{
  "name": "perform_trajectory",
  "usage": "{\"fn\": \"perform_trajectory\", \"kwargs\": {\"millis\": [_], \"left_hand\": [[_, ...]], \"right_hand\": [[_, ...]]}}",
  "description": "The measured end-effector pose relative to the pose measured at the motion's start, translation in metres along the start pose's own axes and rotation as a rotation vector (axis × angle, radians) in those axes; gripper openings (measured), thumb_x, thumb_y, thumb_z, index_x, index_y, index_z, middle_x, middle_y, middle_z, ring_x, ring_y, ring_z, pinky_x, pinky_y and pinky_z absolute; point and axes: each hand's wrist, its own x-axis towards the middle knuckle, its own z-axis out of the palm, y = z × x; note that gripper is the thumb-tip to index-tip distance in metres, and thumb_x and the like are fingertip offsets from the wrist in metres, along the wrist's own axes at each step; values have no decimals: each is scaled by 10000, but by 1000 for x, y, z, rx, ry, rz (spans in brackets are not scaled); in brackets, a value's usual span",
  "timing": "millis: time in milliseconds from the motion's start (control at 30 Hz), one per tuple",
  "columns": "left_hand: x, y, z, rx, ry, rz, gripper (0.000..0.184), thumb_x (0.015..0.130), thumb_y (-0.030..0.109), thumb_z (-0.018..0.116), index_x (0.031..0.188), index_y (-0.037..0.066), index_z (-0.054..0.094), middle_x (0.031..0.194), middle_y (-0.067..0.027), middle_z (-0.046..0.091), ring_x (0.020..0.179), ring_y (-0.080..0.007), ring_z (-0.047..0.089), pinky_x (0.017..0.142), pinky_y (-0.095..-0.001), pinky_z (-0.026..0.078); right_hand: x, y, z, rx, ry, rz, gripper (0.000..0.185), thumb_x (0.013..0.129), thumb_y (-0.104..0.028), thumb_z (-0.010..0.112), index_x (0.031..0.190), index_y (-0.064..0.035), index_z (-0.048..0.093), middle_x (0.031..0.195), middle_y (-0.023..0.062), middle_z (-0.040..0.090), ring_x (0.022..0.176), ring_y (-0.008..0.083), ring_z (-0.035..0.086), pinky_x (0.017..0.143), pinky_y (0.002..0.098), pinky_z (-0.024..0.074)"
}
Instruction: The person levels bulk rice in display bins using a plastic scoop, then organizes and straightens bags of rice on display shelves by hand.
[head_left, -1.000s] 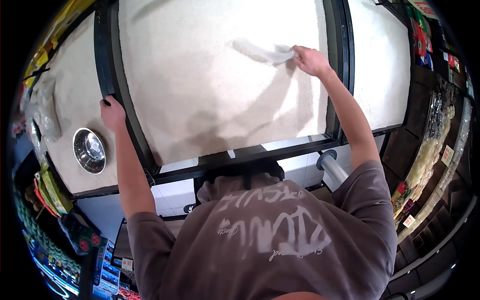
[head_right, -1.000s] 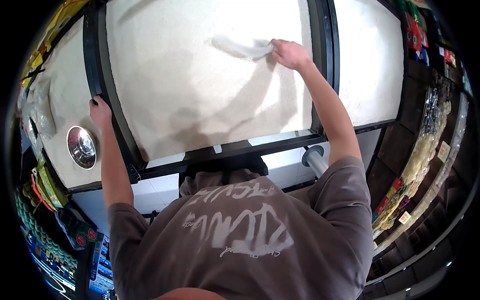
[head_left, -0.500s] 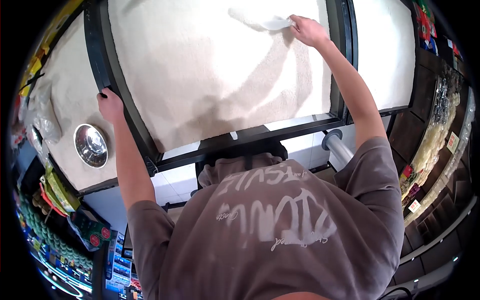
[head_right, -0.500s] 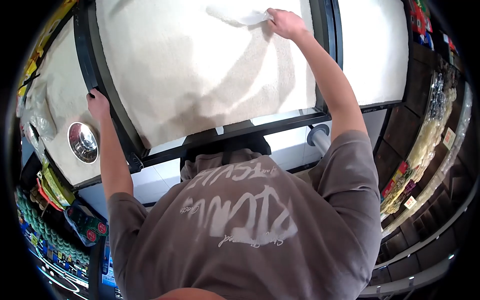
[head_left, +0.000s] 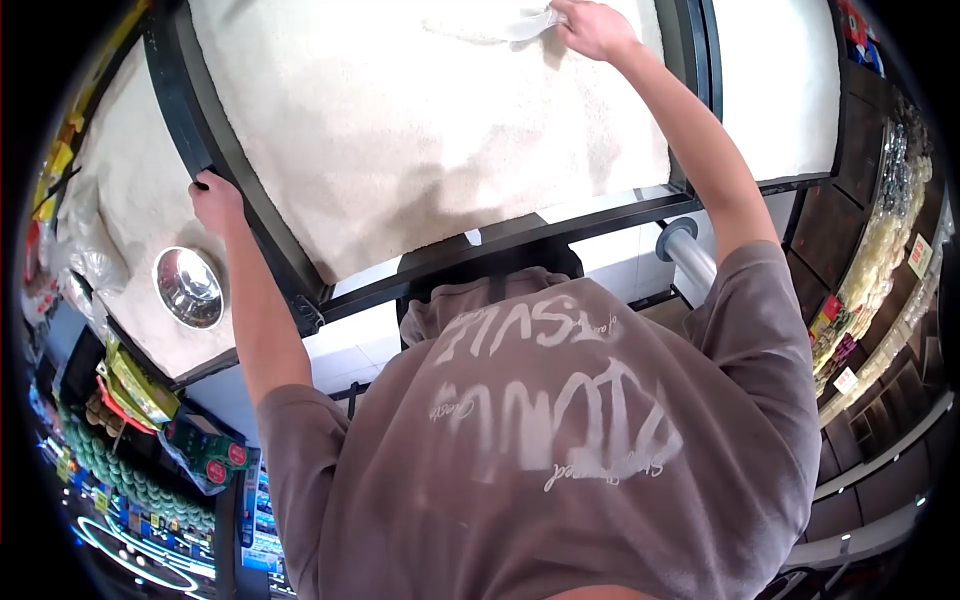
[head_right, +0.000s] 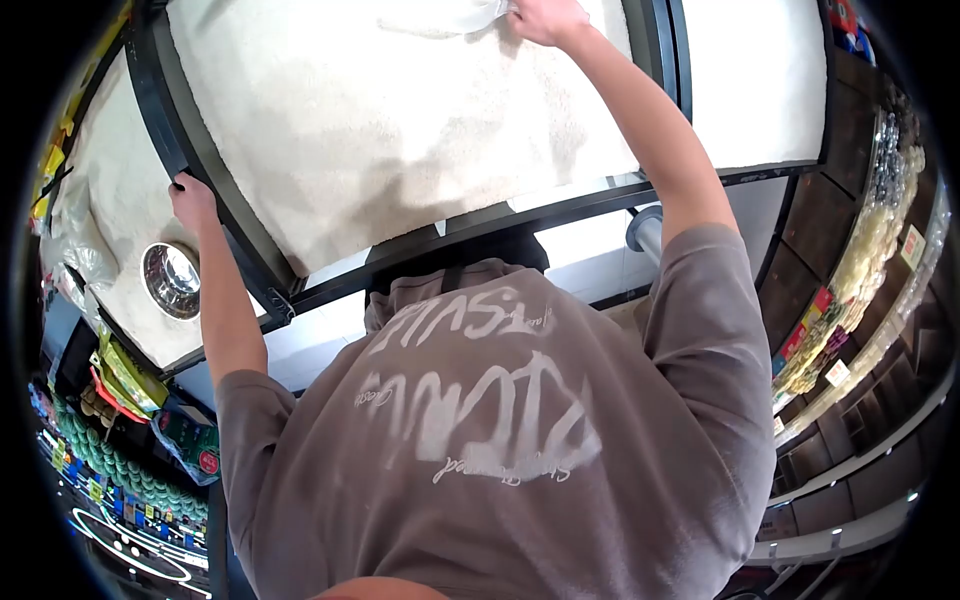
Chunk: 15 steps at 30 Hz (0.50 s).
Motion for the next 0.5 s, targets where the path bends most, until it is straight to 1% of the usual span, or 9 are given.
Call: {"fn": "perform_trajectory", "kwargs": {"millis": [33,67,133,167,233,300,367,433,500], "left_hand": [[0,0,0,7,-1,2,526,873,449,304,1068,44,577,1057,-183,629,987,-394,576,843,-497,443],[0,1,0,-8,-1,7,526,872,447,306,1066,41,578,1057,-184,629,987,-396,575,845,-497,443],[-1,0,-1,-19,-1,-2,526,872,444,308,1065,38,580,1057,-184,629,987,-398,574,847,-497,442],[-1,1,-1,-25,-5,6,527,871,444,309,1058,34,581,1057,-186,629,987,-400,574,848,-497,442],[1,-1,0,-29,-7,8,528,870,443,310,1052,29,582,1057,-188,628,987,-401,574,849,-498,442],[2,-2,1,-4,-11,10,525,869,440,314,1045,24,582,1052,-192,628,984,-400,575,848,-499,442],[-1,0,-2,1,-15,11,525,868,438,313,1041,21,582,1049,-193,629,984,-398,577,848,-498,443],[-1,2,-2,-5,-9,4,527,867,437,311,1040,20,581,1048,-194,629,981,-397,578,848,-496,444],[2,1,1,-14,-2,16,525,867,436,310,1038,20,581,1048,-193,629,981,-397,578,848,-494,444]], "right_hand": [[6,0,1,76,31,-16,222,786,-195,493,928,-45,574,854,187,612,819,368,595,706,458,482],[-1,-2,6,80,26,-16,222,786,-195,493,928,-45,574,854,187,612,819,368,595,706,458,482],[-30,-10,17,-108,-177,-53,396,855,-208,439,1231,-99,504,1051,131,616,856,299,639,789,415,530],[-48,-17,19,-102,-252,-134,311,847,-179,395,1121,-83,507,901,156,604,754,265,645,668,406,558],[-81,-27,25,-119,-359,-243,309,829,-174,403,1110,-93,505,900,157,594,733,274,643,666,412,551],[-99,-25,37,-130,-293,-368,305,831,-188,419,1104,-92,514,904,145,600,727,259,645,659,419,551],[-88,-39,17,-138,-300,-338,312,842,-187,423,1123,-92,520,906,126,614,737,228,650,645,413,553],[-57,-37,15,-78,-239,-125,398,833,-199,458,1219,-118,513,967,110,616,765,274,645,727,408,544],[-28,-36,9,-48,-32,-57,407,852,-207,447,1246,-117,497,976,108,618,755,272,645,716,407,548]]}}
